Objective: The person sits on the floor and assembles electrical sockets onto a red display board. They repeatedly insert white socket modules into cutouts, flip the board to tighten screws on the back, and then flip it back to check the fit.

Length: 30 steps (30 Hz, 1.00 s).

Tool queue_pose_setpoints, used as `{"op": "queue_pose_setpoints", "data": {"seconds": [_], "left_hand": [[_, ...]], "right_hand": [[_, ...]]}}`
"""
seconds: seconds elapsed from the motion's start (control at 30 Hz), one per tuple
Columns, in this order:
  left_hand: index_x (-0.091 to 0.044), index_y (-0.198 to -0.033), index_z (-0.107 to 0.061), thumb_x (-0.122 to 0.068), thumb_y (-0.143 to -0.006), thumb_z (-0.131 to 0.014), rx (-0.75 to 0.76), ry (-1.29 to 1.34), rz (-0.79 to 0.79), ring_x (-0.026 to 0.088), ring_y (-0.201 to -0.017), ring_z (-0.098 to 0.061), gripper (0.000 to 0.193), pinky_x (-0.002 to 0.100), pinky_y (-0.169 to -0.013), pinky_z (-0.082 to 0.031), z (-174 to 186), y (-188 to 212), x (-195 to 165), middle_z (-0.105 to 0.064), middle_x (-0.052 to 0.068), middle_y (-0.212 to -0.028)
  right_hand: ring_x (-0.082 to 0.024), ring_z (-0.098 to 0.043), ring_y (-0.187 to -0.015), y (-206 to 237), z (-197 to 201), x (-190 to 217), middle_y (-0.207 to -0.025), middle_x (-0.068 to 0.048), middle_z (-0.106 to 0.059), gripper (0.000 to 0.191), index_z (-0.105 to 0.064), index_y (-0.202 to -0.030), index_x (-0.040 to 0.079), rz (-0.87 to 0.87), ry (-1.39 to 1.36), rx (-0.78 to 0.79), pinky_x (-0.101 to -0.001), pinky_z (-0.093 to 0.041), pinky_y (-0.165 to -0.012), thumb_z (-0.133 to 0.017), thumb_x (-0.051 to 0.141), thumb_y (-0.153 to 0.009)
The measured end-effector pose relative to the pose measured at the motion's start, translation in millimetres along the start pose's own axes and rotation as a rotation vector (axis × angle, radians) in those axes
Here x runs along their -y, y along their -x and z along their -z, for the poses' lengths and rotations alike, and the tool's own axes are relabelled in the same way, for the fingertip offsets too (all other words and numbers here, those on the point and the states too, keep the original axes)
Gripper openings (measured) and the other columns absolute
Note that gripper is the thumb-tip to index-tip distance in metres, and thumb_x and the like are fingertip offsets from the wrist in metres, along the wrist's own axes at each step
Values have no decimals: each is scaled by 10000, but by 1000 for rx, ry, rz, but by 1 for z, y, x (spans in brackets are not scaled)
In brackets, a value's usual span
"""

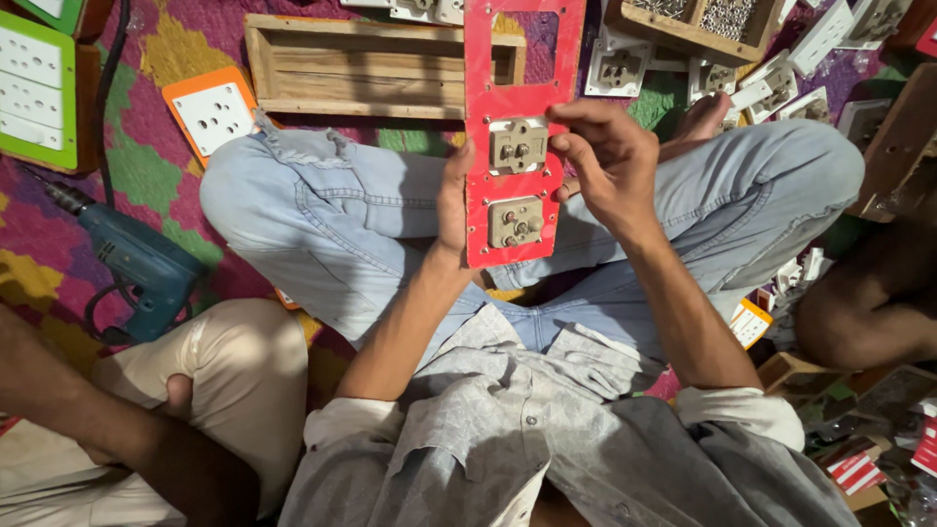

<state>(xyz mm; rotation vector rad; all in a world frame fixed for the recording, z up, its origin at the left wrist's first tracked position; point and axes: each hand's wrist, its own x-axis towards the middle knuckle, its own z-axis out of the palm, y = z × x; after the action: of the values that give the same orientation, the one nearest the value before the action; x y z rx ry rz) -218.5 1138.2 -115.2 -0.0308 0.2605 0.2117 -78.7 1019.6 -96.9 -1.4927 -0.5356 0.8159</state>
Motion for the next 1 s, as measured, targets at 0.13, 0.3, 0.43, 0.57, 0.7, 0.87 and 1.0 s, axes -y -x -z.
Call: {"op": "queue_pose_setpoints", "data": {"seconds": [0.13,0.3,0.43,0.57,0.7,0.87,1.0], "left_hand": [[28,-1498,-504,-547,-1068,-495,-34,-7,-15,306,-1066,-668,718,439,-902,-577,1,-2,1,-654,193,-1281],[9,-1476,-511,-571,-1059,-492,21,0,-4,353,-1066,-684,715,458,-921,-586,6,0,2,-661,186,-1295],[54,-1450,-501,-594,-1100,-510,91,-64,-8,338,-1023,-675,736,438,-949,-567,10,0,6,-650,206,-1235],[-23,-1572,-324,-554,-1051,-597,4,-371,-145,292,-1250,-561,792,391,-954,-472,6,-5,4,-485,160,-1413],[-154,-1622,-198,-343,-961,-748,59,-856,-519,228,-1446,-452,880,398,-1238,-430,-6,-9,-1,-375,125,-1554],[-145,-1571,-193,-47,-947,-780,-19,-788,-499,242,-1361,-572,862,393,-1133,-553,-14,-10,3,-482,171,-1477],[48,-1381,-547,-40,-972,-775,-205,-938,-368,211,-1111,-678,476,357,-961,-580,-12,-6,5,-680,168,-1199]], "right_hand": [[-80,-703,-893,0,-1,3,-1104,-85,-715,181,-570,-1264,8,-4,-69,-33,-187,-595,-600,-640,-54,-1110],[-120,-707,-945,1,-1,0,-1142,-104,-724,230,-597,-1290,-39,-71,59,-35,-195,-605,-611,-603,-45,-1061],[-130,-672,-995,-5,0,1,-1106,-100,-655,218,-506,-1233,-6,84,45,-21,-232,-586,-823,-692,-31,-1123],[-178,-576,-1325,-1,-3,15,-1411,-103,-534,277,-468,-1289,14,130,75,45,-336,-502,-1123,-589,61,-1044],[-200,-485,-1378,15,-8,23,-1451,-116,-498,438,-384,-1467,-2,88,79,102,-353,-386,-1176,-479,125,-1059],[-225,-540,-1404,19,-1,20,-1514,-151,-531,554,-369,-1555,-25,-9,-19,47,-363,-435,-1211,-647,91,-1090],[-209,-529,-1402,22,-5,27,-1502,-136,-540,586,-361,-1554,-37,-41,-119,87,-355,-428,-1197,-640,118,-1062]]}}
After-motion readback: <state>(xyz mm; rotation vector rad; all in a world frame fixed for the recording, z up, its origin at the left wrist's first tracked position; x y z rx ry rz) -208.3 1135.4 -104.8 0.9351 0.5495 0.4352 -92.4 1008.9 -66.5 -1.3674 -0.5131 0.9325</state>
